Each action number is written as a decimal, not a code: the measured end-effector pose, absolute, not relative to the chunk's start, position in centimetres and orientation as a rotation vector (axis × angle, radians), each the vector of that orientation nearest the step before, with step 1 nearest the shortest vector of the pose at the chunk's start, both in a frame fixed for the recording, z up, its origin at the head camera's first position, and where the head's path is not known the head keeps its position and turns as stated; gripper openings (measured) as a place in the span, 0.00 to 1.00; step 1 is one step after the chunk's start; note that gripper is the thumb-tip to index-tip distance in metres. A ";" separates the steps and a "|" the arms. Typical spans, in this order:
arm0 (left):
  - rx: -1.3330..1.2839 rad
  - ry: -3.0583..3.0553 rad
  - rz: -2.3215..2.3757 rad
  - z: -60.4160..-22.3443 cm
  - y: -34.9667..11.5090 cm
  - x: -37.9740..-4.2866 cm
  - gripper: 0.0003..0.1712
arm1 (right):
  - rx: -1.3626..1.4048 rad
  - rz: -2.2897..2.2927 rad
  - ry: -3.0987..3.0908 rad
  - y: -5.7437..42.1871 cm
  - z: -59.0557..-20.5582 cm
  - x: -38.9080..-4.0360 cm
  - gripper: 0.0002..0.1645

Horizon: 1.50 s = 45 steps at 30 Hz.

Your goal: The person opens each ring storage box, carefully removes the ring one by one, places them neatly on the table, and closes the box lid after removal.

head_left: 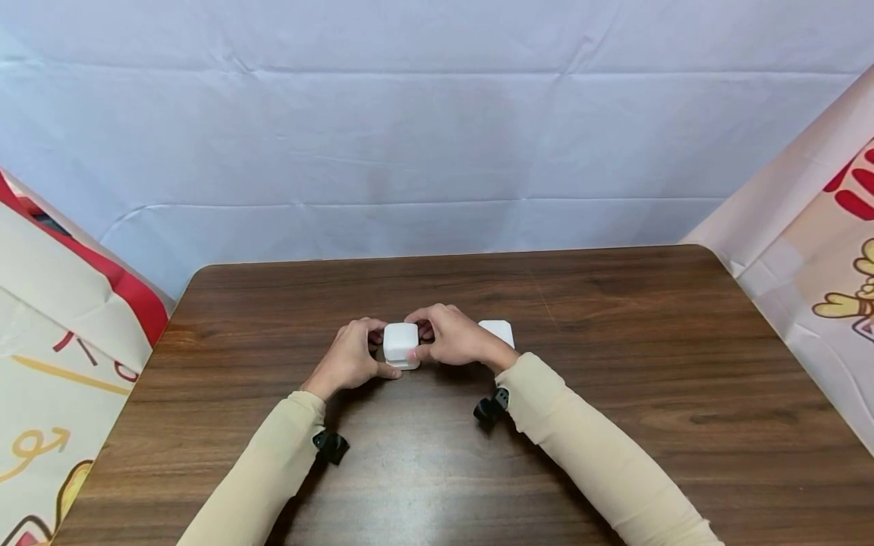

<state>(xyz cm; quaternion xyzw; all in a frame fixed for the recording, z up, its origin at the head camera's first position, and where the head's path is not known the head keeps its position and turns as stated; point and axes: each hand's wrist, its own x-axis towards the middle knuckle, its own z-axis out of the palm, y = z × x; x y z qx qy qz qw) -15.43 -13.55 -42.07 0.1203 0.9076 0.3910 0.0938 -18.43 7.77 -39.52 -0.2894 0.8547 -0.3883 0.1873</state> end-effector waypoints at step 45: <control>0.303 2.650 1.197 -42.5 -13.6 -15.8 0.32 | -0.403 -1.402 2.104 8.2 -40.5 -19.6 0.33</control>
